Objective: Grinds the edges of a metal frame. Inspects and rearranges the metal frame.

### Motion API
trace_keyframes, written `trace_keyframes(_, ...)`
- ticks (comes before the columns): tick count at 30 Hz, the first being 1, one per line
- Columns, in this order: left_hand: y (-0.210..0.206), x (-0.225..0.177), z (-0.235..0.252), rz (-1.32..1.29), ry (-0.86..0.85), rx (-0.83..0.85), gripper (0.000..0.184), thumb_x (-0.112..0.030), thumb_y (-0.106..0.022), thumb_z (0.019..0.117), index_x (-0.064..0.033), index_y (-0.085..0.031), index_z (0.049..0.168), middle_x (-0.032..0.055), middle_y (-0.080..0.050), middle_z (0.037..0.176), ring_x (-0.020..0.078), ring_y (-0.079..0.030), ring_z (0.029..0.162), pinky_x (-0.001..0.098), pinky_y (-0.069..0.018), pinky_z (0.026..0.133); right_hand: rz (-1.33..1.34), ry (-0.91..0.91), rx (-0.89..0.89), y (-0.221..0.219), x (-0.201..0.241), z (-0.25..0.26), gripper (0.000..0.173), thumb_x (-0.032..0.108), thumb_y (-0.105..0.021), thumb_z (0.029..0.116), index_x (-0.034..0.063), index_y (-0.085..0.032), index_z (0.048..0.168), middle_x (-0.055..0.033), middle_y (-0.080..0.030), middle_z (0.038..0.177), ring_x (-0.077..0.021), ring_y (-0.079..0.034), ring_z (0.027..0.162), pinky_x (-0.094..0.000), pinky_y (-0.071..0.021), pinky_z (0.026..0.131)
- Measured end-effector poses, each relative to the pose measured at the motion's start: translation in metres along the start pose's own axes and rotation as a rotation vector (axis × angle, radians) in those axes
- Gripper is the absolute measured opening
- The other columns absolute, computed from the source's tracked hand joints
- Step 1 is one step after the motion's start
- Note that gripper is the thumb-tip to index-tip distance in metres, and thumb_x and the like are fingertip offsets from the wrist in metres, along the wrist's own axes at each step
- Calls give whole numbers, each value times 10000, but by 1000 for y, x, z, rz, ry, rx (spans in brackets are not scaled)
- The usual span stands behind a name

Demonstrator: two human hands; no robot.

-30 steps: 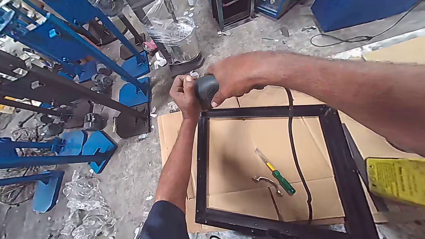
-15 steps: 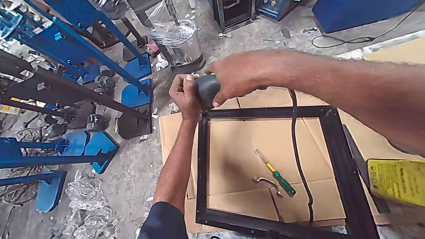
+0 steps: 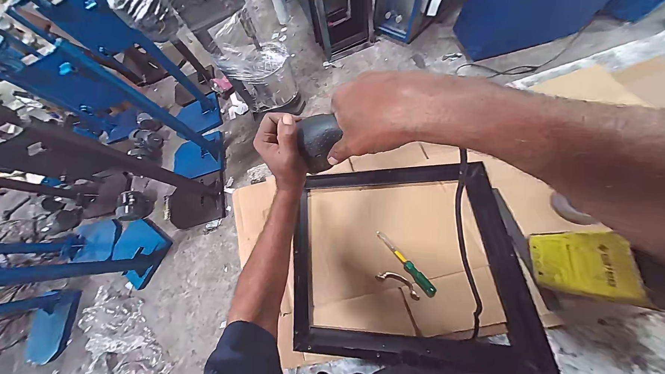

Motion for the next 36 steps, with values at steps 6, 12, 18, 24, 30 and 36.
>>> trace_keyframes(6,-62,10,-18,-79,55,63,247,-268,-563,1003,-87,-618,845,3,-646,707,106,-645,638,308,-577,615,9,-79,14,-3,-52,-29,412,487,-806,873,98,-670,847,-51,-577,631,-207,-573,537,-431,-498,507)
trace_keyframes(12,-122,31,-39,-157,115,98,269,-312,-580,993,-97,-614,834,-6,-636,696,99,-634,630,302,-570,614,-49,-150,-42,-11,-103,-58,442,513,-793,870,92,-660,849,-84,-587,710,-275,-614,660,-515,-508,568)
trace_keyframes(18,-155,44,-54,-170,133,132,248,-249,-541,1006,-82,-608,835,7,-633,698,101,-633,634,296,-565,609,-15,-195,-26,-21,-137,-70,449,519,-782,882,87,-660,861,-83,-580,699,-273,-611,653,-508,-506,570)
trace_keyframes(24,-162,52,-59,-143,131,135,243,-245,-535,1003,-77,-612,845,8,-636,696,100,-633,627,294,-564,603,14,-177,-39,-28,-151,-67,452,517,-781,881,82,-661,855,-84,-584,695,-271,-613,645,-507,-507,561)
trace_keyframes(30,-167,59,-64,-125,140,139,242,-222,-512,1002,-75,-611,838,11,-633,701,106,-636,636,298,-568,612,9,-198,-22,-33,-158,-67,478,529,-771,888,66,-653,874,-101,-587,725,-290,-621,681,-518,-507,585)
trace_keyframes(36,-166,67,-68,-120,139,161,265,-275,-538,1003,-75,-613,847,9,-633,707,107,-633,637,296,-563,614,31,-210,12,-42,-159,-63,473,521,-764,894,84,-624,780,-100,-567,682,-286,-605,638,-513,-492,548)
Point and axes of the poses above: each hand's wrist, its own z-axis towards the middle knuckle, its own y-axis out of the back of the hand, x = y × z, the point moved 7 cm from there along z, towards the middle knuckle
